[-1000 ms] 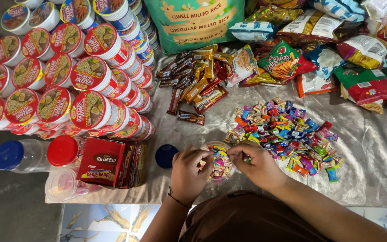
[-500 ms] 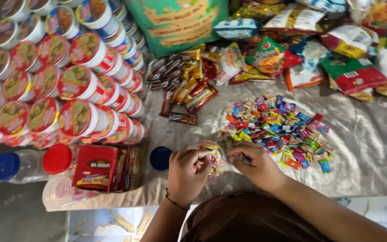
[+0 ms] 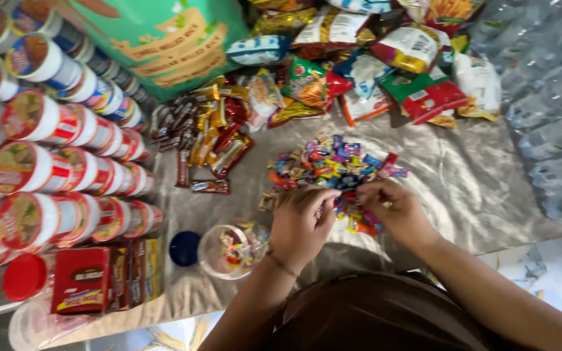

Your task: The person sorts small, individually wrapped candies from a large pile on a table into a clear plastic container. The table is covered with various other food items, including stacks of instant noodle cups, chocolate bars, and bags of rice and chips.

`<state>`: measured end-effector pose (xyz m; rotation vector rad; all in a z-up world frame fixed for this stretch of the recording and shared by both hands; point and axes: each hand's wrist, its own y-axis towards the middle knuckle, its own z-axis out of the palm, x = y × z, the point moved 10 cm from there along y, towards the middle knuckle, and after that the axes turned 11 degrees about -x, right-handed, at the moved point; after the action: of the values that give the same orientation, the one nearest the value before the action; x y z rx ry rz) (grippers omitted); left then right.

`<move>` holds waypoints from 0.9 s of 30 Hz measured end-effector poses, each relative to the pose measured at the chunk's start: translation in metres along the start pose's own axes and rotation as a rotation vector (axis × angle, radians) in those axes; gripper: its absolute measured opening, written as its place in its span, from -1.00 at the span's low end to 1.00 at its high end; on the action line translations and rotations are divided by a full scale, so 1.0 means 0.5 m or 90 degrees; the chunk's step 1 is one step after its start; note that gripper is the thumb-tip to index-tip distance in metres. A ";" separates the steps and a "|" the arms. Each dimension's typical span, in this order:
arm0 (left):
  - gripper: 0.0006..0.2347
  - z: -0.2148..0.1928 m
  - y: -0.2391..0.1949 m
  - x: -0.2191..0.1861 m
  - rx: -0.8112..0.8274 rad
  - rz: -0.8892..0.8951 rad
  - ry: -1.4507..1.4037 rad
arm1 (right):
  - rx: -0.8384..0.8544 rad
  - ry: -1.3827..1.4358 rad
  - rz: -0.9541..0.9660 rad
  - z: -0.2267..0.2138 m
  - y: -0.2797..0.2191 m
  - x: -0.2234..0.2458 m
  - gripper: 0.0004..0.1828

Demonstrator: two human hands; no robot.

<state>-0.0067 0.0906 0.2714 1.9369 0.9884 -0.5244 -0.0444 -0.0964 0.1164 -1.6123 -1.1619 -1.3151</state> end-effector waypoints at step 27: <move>-0.79 0.616 -0.076 0.298 0.415 -0.175 0.445 | -0.014 -0.475 -0.072 -0.161 0.153 -0.232 -0.70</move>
<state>0.0574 -0.0945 -0.0114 2.6717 1.6948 -0.3380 -0.0043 -0.2172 0.0186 -2.1621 -1.6862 -0.7868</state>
